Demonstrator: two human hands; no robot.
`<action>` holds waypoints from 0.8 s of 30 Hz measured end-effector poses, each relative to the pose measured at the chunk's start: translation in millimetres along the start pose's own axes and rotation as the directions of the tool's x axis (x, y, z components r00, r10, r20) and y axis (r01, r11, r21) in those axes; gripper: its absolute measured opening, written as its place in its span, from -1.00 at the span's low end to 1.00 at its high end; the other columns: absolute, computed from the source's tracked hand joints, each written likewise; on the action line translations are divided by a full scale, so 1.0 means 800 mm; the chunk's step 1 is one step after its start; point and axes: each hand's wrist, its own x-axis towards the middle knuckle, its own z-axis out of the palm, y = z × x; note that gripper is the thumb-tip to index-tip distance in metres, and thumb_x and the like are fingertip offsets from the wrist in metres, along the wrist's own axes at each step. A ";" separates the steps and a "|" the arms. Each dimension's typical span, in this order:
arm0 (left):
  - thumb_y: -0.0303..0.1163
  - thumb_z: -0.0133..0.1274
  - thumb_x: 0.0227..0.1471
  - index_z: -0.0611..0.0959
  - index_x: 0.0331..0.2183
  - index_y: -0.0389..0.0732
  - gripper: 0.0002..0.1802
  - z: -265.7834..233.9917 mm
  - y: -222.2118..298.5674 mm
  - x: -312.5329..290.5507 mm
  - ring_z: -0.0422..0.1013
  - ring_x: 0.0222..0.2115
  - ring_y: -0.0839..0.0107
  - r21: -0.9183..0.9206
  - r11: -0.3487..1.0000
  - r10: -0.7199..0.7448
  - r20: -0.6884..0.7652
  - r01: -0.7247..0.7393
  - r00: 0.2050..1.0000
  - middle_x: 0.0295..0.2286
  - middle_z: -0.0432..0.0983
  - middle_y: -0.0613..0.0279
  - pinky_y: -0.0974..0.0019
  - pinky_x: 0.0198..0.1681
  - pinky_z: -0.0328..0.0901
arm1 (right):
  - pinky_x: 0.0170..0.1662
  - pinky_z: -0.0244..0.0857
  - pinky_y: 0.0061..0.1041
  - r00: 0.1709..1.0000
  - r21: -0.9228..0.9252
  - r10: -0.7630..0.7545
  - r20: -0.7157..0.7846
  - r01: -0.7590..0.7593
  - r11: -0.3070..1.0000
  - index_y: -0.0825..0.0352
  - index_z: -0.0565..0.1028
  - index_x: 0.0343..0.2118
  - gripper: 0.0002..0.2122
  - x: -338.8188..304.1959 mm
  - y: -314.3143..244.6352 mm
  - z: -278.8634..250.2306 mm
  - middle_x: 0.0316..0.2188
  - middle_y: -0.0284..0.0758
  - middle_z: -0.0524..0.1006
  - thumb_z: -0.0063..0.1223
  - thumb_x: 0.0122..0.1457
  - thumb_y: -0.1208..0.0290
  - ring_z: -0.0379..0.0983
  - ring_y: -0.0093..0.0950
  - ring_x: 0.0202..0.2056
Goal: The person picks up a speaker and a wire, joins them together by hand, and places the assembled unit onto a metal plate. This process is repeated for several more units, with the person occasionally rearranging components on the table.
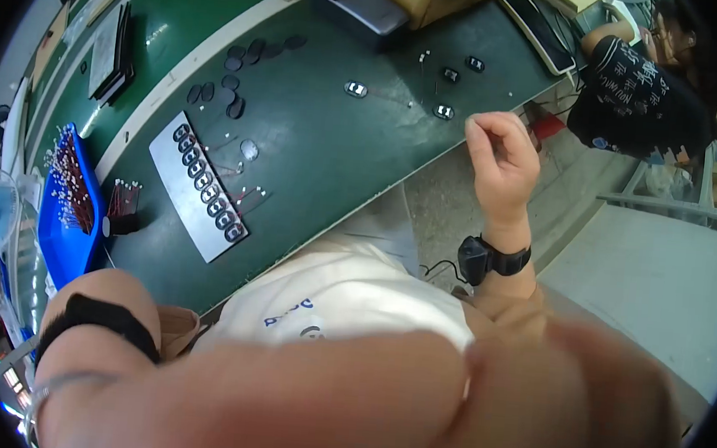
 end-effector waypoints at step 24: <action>-0.30 -0.07 0.06 0.42 -0.04 0.01 -0.63 -0.086 -0.031 -0.116 0.46 -0.34 0.27 0.862 -0.451 0.109 0.310 -0.231 0.944 -0.15 0.43 0.40 0.07 -0.20 0.28 | -0.49 0.25 -0.64 0.913 0.152 -0.165 0.372 0.116 0.982 0.42 0.49 -0.46 -0.92 -0.039 -0.071 0.142 -0.53 -0.27 0.47 0.12 -0.05 0.65 0.37 -0.52 -0.56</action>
